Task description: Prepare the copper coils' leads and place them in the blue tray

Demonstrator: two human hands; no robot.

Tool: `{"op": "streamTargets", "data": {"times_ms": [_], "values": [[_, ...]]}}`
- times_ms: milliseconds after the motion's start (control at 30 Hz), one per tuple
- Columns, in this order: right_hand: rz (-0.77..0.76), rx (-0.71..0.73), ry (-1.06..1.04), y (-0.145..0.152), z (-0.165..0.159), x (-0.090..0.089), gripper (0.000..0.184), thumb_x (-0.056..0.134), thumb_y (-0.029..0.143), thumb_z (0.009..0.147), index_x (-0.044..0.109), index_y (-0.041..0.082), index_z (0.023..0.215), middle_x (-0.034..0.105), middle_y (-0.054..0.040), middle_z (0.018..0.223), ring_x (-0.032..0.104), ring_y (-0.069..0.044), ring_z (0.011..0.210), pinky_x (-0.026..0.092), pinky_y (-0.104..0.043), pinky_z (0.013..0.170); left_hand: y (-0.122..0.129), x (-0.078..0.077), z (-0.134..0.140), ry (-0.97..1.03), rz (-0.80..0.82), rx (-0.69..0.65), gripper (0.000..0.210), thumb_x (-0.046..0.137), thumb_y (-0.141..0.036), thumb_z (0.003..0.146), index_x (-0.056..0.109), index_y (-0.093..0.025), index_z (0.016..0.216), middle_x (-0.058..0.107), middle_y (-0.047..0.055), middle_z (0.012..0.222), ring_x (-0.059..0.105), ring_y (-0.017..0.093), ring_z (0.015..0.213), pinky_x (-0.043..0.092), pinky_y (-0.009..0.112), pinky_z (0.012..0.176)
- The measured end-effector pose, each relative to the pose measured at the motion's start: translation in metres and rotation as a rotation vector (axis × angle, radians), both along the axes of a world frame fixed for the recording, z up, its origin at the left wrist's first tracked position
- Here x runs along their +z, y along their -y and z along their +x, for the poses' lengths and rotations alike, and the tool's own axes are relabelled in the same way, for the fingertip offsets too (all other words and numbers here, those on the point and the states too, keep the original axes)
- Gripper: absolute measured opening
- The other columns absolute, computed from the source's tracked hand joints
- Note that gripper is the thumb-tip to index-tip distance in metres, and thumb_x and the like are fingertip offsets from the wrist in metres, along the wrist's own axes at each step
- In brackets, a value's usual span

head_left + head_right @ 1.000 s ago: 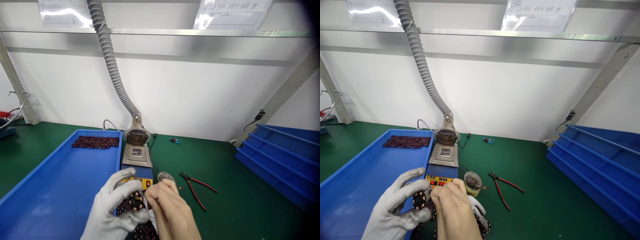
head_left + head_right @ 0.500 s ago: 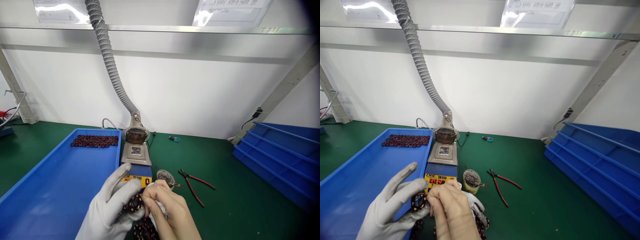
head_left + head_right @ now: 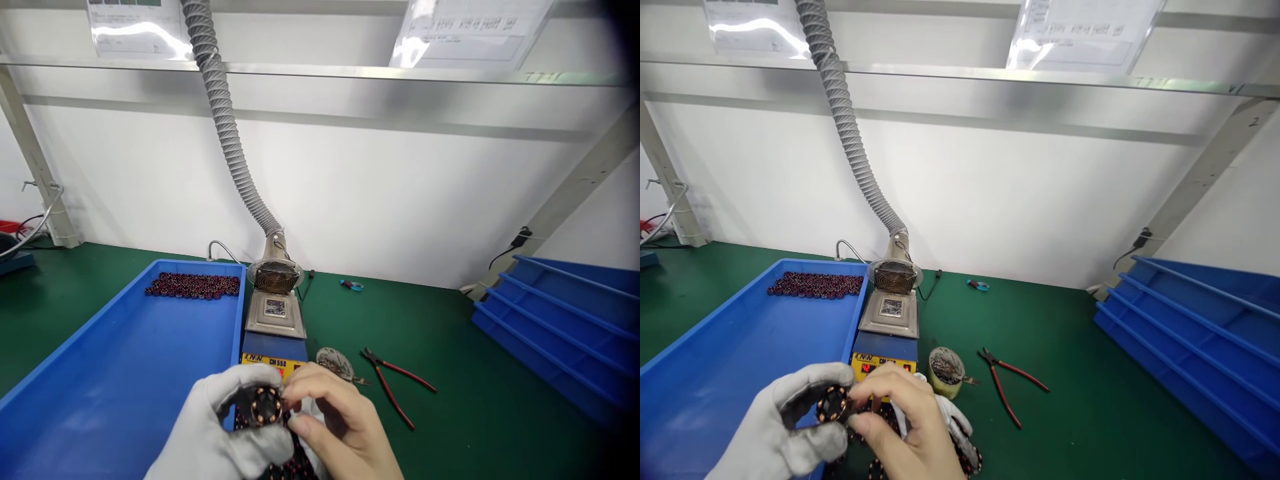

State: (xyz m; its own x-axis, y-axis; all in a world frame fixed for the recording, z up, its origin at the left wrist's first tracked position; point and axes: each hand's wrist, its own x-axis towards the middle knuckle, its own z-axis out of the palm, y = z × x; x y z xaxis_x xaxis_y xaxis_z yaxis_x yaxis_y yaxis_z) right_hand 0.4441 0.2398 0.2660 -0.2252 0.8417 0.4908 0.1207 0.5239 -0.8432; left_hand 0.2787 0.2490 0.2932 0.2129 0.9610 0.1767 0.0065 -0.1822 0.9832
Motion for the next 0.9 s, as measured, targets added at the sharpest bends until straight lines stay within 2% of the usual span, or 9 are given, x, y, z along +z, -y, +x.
{"op": "streamTargets", "data": {"times_ms": [100, 167, 300, 400, 467, 533, 600, 733, 900], "values": [[0.016, -0.041, -0.070, -0.002, -0.005, -0.003, 0.003, 0.059, 0.026, 0.084, 0.061, 0.026, 0.086, 0.061, 0.0001, 0.081, 0.056, -0.016, 0.078, 0.042, -0.026, 0.073, 0.003, -0.004, -0.001, 0.050, -0.171, -0.062, 0.028, 0.066, -0.011, 0.058, 0.066, -0.018, 0.086, 0.069, 0.001, 0.076, 0.063, 0.015, 0.064, 0.051, 0.016, 0.055], [0.050, -0.067, -0.096, -0.003, -0.007, -0.003, 0.003, 0.060, 0.025, 0.084, 0.061, 0.024, 0.082, 0.062, 0.0004, 0.078, 0.056, -0.015, 0.075, 0.042, -0.025, 0.070, 0.004, -0.008, -0.001, 0.080, -0.198, -0.048, 0.029, 0.067, -0.013, 0.058, 0.066, -0.018, 0.086, 0.068, 0.001, 0.075, 0.063, 0.015, 0.064, 0.052, 0.017, 0.056], [0.142, -0.141, -0.055, -0.002, -0.011, 0.000, 0.010, 0.056, 0.018, 0.084, 0.059, 0.021, 0.075, 0.059, 0.0014, 0.069, 0.055, -0.013, 0.066, 0.042, -0.023, 0.064, 0.003, -0.014, -0.003, -0.087, 0.005, 0.101, 0.029, 0.068, -0.016, 0.056, 0.069, -0.020, 0.085, 0.069, 0.004, 0.085, 0.065, 0.019, 0.076, 0.053, 0.022, 0.070], [0.176, -0.300, 0.034, 0.003, -0.010, 0.004, 0.013, 0.052, 0.016, 0.085, 0.057, 0.020, 0.073, 0.058, 0.0009, 0.068, 0.054, -0.013, 0.063, 0.042, -0.022, 0.061, 0.000, -0.016, -0.007, -0.233, 0.135, 0.123, 0.028, 0.071, -0.023, 0.056, 0.070, -0.020, 0.084, 0.071, 0.006, 0.081, 0.066, 0.022, 0.074, 0.055, 0.024, 0.066], [0.215, -0.475, 0.041, 0.007, -0.005, 0.006, 0.012, 0.052, 0.015, 0.086, 0.057, 0.020, 0.076, 0.058, 0.0007, 0.069, 0.054, -0.013, 0.062, 0.042, -0.022, 0.060, 0.000, -0.016, -0.009, -0.279, 0.135, 0.134, 0.029, 0.070, -0.026, 0.058, 0.069, -0.019, 0.086, 0.071, 0.007, 0.086, 0.066, 0.023, 0.078, 0.055, 0.025, 0.068], [0.265, -0.551, 0.020, 0.010, 0.000, 0.008, 0.011, 0.053, 0.014, 0.085, 0.057, 0.021, 0.078, 0.058, 0.0009, 0.070, 0.054, -0.013, 0.063, 0.042, -0.023, 0.061, 0.001, -0.014, -0.011, -0.286, 0.053, 0.106, 0.030, 0.067, -0.022, 0.060, 0.068, -0.019, 0.089, 0.070, 0.007, 0.091, 0.066, 0.023, 0.081, 0.054, 0.024, 0.070], [0.238, -0.443, 0.022, 0.011, 0.004, 0.008, 0.010, 0.054, 0.015, 0.084, 0.060, 0.023, 0.080, 0.060, 0.0000, 0.074, 0.056, -0.015, 0.068, 0.044, -0.023, 0.064, 0.001, -0.009, -0.010, -0.219, -0.048, 0.028, 0.030, 0.064, -0.020, 0.060, 0.067, -0.018, 0.090, 0.070, 0.006, 0.089, 0.066, 0.022, 0.079, 0.054, 0.023, 0.069], [0.019, -0.090, 0.003, 0.005, 0.004, 0.006, 0.008, 0.057, 0.023, 0.084, 0.062, 0.024, 0.090, 0.061, -0.0025, 0.084, 0.057, -0.016, 0.078, 0.045, -0.025, 0.070, -0.004, -0.005, -0.004, -0.028, -0.120, -0.114, 0.019, 0.064, -0.022, 0.059, 0.068, -0.017, 0.076, 0.070, 0.002, 0.072, 0.065, 0.019, 0.066, 0.052, 0.024, 0.063], [0.029, 0.024, -0.184, -0.006, -0.004, 0.004, 0.013, 0.063, 0.035, 0.082, 0.065, 0.022, 0.080, 0.059, -0.0014, 0.073, 0.055, -0.014, 0.070, 0.043, -0.023, 0.066, -0.008, -0.008, 0.002, 0.020, -0.022, -0.078, 0.013, 0.066, -0.020, 0.057, 0.070, -0.019, 0.070, 0.071, 0.003, 0.074, 0.065, 0.021, 0.070, 0.053, 0.028, 0.068]]}}
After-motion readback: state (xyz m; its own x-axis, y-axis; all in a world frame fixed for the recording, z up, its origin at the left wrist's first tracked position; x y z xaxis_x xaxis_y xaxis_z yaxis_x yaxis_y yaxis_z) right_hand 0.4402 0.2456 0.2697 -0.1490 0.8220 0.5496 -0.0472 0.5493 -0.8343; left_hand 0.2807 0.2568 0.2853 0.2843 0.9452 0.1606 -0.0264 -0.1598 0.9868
